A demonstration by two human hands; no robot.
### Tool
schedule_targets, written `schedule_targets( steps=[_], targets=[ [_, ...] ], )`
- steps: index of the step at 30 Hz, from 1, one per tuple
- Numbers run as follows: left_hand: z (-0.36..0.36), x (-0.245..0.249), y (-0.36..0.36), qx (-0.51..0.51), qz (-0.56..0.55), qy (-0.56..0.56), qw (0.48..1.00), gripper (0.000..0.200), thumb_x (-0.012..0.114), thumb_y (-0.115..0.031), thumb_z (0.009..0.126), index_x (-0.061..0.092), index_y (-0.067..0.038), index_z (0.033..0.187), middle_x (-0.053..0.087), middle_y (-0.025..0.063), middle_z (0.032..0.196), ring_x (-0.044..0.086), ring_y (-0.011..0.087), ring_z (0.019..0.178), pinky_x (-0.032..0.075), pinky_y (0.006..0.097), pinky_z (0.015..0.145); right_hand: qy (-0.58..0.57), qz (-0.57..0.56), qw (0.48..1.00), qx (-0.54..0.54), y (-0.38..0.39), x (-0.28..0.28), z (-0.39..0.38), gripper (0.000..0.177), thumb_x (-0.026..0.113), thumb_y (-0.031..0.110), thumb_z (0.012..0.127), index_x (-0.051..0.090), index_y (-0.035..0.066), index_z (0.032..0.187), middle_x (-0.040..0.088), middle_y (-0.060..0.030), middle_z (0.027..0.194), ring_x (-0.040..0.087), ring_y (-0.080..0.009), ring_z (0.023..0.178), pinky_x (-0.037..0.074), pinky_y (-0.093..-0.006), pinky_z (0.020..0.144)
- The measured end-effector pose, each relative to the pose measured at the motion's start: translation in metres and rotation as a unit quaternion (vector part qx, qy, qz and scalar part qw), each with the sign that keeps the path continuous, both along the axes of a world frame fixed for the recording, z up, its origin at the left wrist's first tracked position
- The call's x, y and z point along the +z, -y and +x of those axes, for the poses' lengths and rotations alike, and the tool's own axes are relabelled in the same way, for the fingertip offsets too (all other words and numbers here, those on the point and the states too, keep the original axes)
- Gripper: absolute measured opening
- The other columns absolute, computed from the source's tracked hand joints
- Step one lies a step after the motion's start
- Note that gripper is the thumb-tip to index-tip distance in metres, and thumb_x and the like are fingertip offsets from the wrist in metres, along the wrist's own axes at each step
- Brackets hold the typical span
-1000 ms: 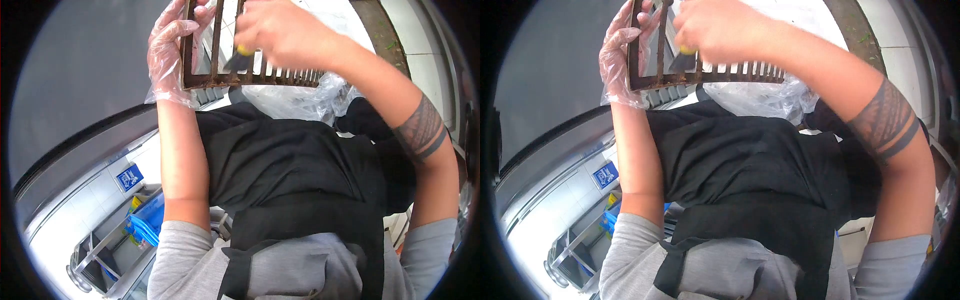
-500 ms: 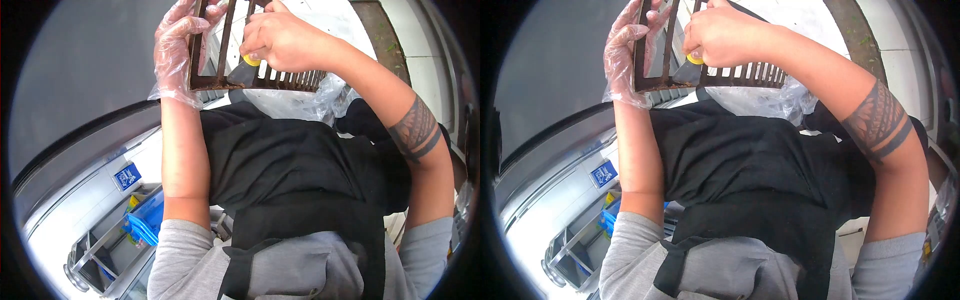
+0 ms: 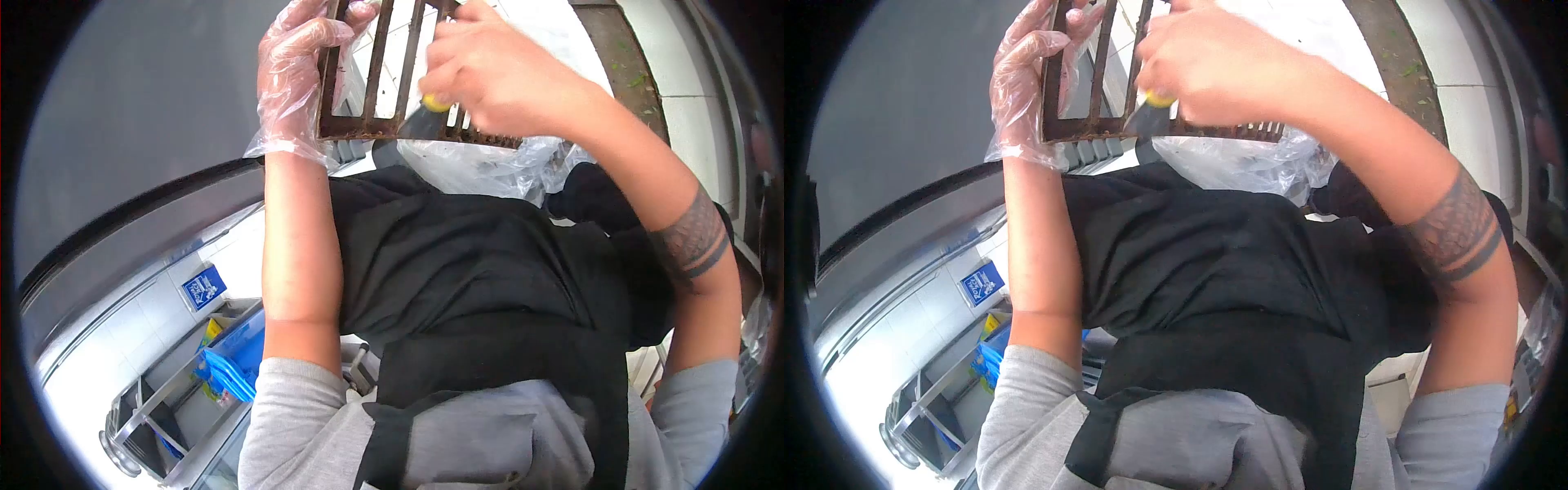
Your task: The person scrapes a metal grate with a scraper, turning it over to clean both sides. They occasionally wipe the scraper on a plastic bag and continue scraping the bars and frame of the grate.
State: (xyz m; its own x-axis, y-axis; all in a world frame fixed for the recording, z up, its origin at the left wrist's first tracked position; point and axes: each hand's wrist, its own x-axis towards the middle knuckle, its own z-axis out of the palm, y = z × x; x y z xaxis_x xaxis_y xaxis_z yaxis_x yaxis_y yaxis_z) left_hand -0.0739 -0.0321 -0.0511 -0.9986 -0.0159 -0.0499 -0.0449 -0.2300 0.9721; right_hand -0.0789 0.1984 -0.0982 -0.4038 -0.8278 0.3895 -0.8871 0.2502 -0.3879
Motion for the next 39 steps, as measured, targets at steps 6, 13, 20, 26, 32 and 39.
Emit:
schedule_targets(
  steps=[6, 13, 20, 26, 32, 39],
  targets=[
    [-0.003, 0.000, 0.000, -0.031, -0.011, -0.006, 0.999, 0.073, 0.056, 0.010, 0.068, 0.058, 0.011, 0.141, 0.071, 0.0172, 0.123, 0.070, 0.0260, 0.110, 0.053, 0.0392, 0.112, 0.091, -0.044, 0.982, -0.161, -0.020, -0.009, 0.007, 0.018, 0.071, 0.014, 0.095, 0.079, 0.004, 0.108, 0.073, -0.0097, 0.095, 0.069, -0.0312, 0.096, 0.053, -0.0448, 0.085],
    [0.005, 0.021, -0.004, 0.027, -0.041, 0.002, 0.999, 0.071, 0.053, 0.012, 0.070, 0.063, 0.009, 0.140, 0.073, 0.0180, 0.119, 0.071, 0.0228, 0.096, 0.056, 0.0324, 0.098, 0.203, -0.054, 0.961, -0.182, -0.013, -0.022, 0.044, 0.018, 0.058, 0.018, 0.101, 0.071, 0.006, 0.098, 0.068, -0.0166, 0.093, 0.067, -0.0398, 0.095, 0.055, -0.0523, 0.084],
    [0.006, 0.037, -0.007, 0.030, -0.018, -0.009, 0.999, 0.071, 0.059, 0.014, 0.071, 0.061, 0.008, 0.142, 0.071, 0.0222, 0.129, 0.071, 0.0236, 0.104, 0.056, 0.0355, 0.103, 0.351, -0.003, 0.921, -0.169, -0.053, -0.002, 0.067, 0.042, 0.079, 0.025, 0.089, 0.073, 0.001, 0.122, 0.072, -0.0228, 0.110, 0.069, -0.0420, 0.104, 0.056, -0.0461, 0.093],
    [-0.008, 0.053, -0.012, -0.064, -0.013, 0.022, 0.998, 0.079, 0.064, 0.014, 0.076, 0.050, 0.006, 0.153, 0.065, 0.0248, 0.141, 0.069, 0.0277, 0.120, 0.052, 0.0380, 0.111, 0.403, 0.012, 0.890, -0.212, -0.093, -0.003, 0.086, 0.035, 0.079, 0.017, 0.089, 0.068, -0.001, 0.118, 0.069, -0.0158, 0.100, 0.071, -0.0304, 0.086, 0.058, -0.0425, 0.080],
    [0.001, 0.032, 0.002, -0.223, 0.037, -0.005, 0.974, 0.094, 0.075, 0.003, 0.071, 0.045, -0.002, 0.160, 0.057, 0.0261, 0.152, 0.054, 0.0351, 0.142, 0.036, 0.0479, 0.124, 0.639, -0.095, 0.722, -0.247, -0.099, -0.018, 0.080, 0.028, 0.071, 0.005, 0.096, 0.060, 0.002, 0.121, 0.064, -0.0049, 0.093, 0.066, -0.0136, 0.075, 0.056, -0.0325, 0.062],
    [0.029, 0.040, -0.010, -0.208, -0.005, -0.076, 0.975, 0.100, 0.070, 0.003, 0.064, 0.046, -0.002, 0.161, 0.060, 0.0261, 0.149, 0.057, 0.0350, 0.140, 0.039, 0.0469, 0.122, 0.632, -0.142, 0.715, -0.262, -0.092, -0.031, 0.070, 0.030, 0.071, 0.006, 0.096, 0.059, 0.002, 0.124, 0.063, -0.0039, 0.094, 0.065, -0.0118, 0.074, 0.055, -0.0297, 0.061]
  ],
)
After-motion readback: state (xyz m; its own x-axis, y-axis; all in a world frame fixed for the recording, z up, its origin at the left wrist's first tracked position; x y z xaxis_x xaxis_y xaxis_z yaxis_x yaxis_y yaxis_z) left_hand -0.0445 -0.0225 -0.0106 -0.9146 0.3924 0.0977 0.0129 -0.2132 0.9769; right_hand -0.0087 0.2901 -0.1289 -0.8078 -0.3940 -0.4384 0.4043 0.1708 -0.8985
